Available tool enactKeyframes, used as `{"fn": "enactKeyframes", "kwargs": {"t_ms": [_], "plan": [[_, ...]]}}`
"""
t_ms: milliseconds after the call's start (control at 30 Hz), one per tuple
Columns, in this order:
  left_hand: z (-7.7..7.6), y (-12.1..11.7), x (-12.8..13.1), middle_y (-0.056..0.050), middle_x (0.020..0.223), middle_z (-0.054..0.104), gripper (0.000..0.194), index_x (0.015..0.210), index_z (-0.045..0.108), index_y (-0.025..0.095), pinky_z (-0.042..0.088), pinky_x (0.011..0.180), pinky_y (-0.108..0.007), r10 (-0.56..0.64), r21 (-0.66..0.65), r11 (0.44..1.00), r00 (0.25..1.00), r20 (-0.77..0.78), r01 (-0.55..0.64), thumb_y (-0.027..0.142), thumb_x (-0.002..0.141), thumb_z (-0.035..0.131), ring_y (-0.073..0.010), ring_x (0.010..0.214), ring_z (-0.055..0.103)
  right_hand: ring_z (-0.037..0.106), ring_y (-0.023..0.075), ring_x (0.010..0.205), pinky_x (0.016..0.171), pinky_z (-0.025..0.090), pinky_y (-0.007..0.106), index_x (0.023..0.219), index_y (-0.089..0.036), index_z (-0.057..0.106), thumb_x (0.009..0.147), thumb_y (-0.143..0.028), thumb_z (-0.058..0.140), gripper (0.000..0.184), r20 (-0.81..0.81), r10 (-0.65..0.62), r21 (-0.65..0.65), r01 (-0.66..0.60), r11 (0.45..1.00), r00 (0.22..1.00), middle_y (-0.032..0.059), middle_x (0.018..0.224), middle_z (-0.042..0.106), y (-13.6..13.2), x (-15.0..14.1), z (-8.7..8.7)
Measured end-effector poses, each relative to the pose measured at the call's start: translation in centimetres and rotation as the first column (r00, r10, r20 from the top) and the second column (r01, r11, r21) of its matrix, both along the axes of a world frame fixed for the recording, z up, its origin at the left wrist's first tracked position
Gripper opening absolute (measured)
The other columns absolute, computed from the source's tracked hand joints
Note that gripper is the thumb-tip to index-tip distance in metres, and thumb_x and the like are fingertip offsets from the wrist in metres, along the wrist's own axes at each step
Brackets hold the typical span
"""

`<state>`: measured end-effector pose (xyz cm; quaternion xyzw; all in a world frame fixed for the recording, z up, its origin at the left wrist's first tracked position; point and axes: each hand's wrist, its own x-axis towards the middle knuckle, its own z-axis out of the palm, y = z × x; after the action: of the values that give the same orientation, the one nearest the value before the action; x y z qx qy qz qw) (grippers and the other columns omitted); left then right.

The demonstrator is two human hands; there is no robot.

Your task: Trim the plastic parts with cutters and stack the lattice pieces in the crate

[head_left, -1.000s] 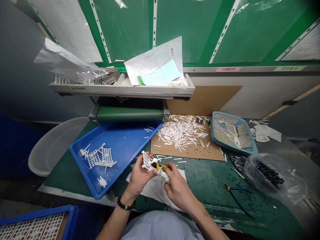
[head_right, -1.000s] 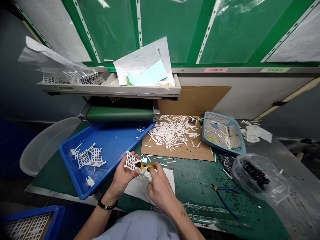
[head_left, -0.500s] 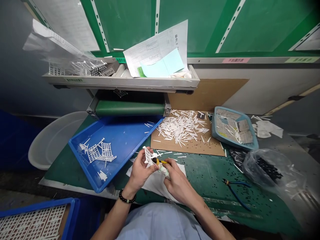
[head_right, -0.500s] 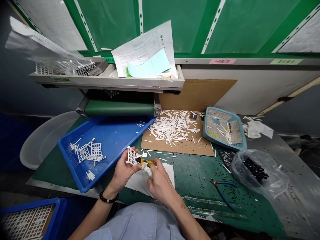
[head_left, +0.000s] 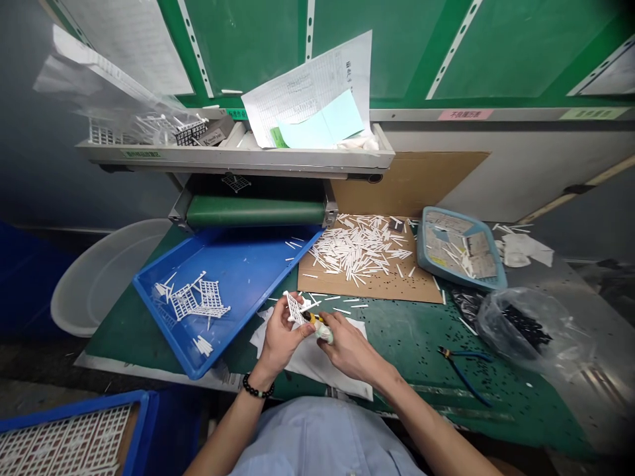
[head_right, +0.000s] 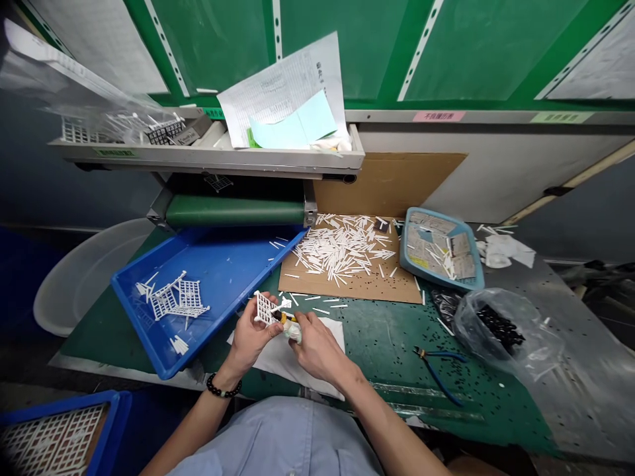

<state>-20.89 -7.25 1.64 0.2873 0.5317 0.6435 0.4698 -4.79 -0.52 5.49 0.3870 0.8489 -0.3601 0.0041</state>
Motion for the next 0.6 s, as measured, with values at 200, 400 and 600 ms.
{"fn": "enactKeyframes", "kwargs": {"t_ms": [200,400,600], "plan": [[-1.5,1.8,0.3,-0.013,0.130,0.056,0.068,0.122,0.049,0.021,0.045,0.102,-0.039,0.048,-0.027,0.999,0.997,0.060,-0.046,0.027,0.063,0.082,-0.0255,0.119,0.056,0.058,0.0262,0.096,0.077,0.038,0.031,0.106,-0.015,0.055,0.084,-0.035,0.050,0.030,0.123,0.064,0.041,-0.069,0.997,0.990,0.0131,0.103,0.062,2.6,-0.5,-1.0],[-2.5,4.5,0.4,-0.015,0.125,0.059,0.069,0.120,0.051,0.017,0.046,0.099,-0.038,0.045,-0.041,0.998,0.997,0.067,-0.043,0.028,0.060,0.083,-0.0243,0.115,0.058,0.061,0.0258,0.088,0.067,0.034,0.029,0.100,-0.017,0.058,0.084,-0.037,0.050,0.027,0.167,0.016,0.011,-0.019,1.000,0.986,0.0120,0.096,0.067,4.8,-0.4,-2.4],[-4.3,5.7,0.8,-0.012,0.109,0.065,0.052,0.105,0.059,0.013,0.049,0.089,-0.035,0.053,-0.104,0.993,0.997,0.050,-0.048,0.032,0.062,0.081,-0.0205,0.097,0.064,0.063,0.0269,0.084,0.064,0.035,0.029,0.095,-0.017,0.063,0.082,-0.041,0.052,0.030,0.206,-0.018,-0.084,0.036,0.996,0.978,0.0130,0.092,0.069,5.6,-0.1,-4.4]]}}
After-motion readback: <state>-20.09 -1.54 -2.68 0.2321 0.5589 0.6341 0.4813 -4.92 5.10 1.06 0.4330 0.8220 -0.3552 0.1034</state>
